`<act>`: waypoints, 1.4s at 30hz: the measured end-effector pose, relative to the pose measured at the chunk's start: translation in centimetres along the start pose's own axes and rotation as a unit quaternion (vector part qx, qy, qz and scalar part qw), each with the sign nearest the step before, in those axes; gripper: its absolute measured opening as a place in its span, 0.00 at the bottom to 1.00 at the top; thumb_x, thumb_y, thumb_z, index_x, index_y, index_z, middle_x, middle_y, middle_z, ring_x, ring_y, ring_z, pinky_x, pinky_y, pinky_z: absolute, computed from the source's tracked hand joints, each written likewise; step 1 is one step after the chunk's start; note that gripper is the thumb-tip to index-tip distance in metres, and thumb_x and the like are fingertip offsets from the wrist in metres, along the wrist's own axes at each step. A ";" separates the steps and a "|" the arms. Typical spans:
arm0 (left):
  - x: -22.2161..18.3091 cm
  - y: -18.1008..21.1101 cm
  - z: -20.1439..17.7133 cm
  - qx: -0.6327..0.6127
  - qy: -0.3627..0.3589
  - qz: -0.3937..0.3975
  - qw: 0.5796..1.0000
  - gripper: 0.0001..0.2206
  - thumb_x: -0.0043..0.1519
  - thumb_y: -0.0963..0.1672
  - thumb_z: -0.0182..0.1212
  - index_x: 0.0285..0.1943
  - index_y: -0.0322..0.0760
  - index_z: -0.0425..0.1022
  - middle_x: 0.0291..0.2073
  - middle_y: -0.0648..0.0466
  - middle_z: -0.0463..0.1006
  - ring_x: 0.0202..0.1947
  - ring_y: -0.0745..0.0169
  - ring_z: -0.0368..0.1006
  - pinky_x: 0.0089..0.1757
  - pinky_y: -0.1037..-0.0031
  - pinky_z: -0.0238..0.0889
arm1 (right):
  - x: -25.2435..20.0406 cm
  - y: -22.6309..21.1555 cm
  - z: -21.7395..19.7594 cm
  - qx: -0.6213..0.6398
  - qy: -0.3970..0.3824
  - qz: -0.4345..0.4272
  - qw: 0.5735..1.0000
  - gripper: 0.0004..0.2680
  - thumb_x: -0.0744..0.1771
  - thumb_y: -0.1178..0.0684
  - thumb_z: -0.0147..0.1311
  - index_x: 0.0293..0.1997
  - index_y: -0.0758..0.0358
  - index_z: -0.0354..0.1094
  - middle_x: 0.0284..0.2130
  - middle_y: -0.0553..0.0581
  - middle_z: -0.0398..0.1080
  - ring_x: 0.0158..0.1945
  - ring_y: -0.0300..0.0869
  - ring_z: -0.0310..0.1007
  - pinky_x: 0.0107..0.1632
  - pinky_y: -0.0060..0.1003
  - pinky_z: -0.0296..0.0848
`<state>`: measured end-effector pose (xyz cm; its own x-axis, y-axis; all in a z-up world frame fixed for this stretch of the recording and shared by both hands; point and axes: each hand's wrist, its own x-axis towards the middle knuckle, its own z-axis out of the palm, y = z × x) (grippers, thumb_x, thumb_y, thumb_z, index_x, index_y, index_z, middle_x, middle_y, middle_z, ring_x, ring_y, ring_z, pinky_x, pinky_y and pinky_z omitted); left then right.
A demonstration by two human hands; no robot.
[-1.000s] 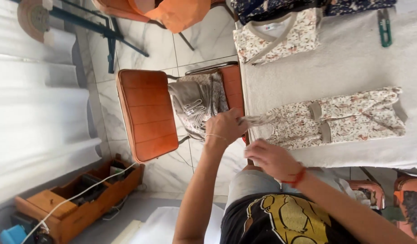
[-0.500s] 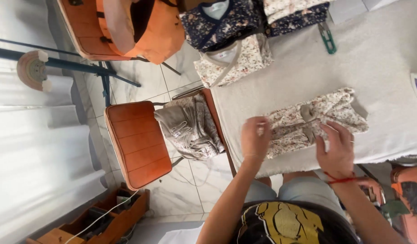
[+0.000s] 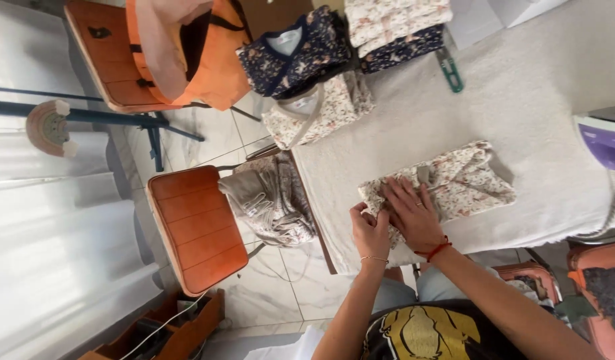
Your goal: Ironing and folding small baby garments on a flat surface and stacking them.
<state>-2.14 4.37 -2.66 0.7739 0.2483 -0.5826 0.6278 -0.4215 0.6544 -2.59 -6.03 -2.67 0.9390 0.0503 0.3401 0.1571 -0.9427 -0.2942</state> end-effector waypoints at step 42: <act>-0.7 5.8 6.5 0.243 0.010 0.514 0.823 0.14 0.47 0.41 0.54 0.43 0.49 0.67 0.56 0.58 0.62 0.60 0.62 0.54 0.57 0.56 0.40 | 1.0 13.9 -7.5 0.441 -0.160 0.514 0.718 0.14 0.66 0.48 0.48 0.45 0.71 0.57 0.41 0.68 0.63 0.45 0.52 0.63 0.44 0.44 0.65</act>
<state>0.39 -3.91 -1.56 0.8793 -0.4451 0.1693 -0.4627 -0.7147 0.5245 -1.74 -21.53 0.30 0.6966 -0.3169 -0.6437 -0.6703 0.0322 -0.7414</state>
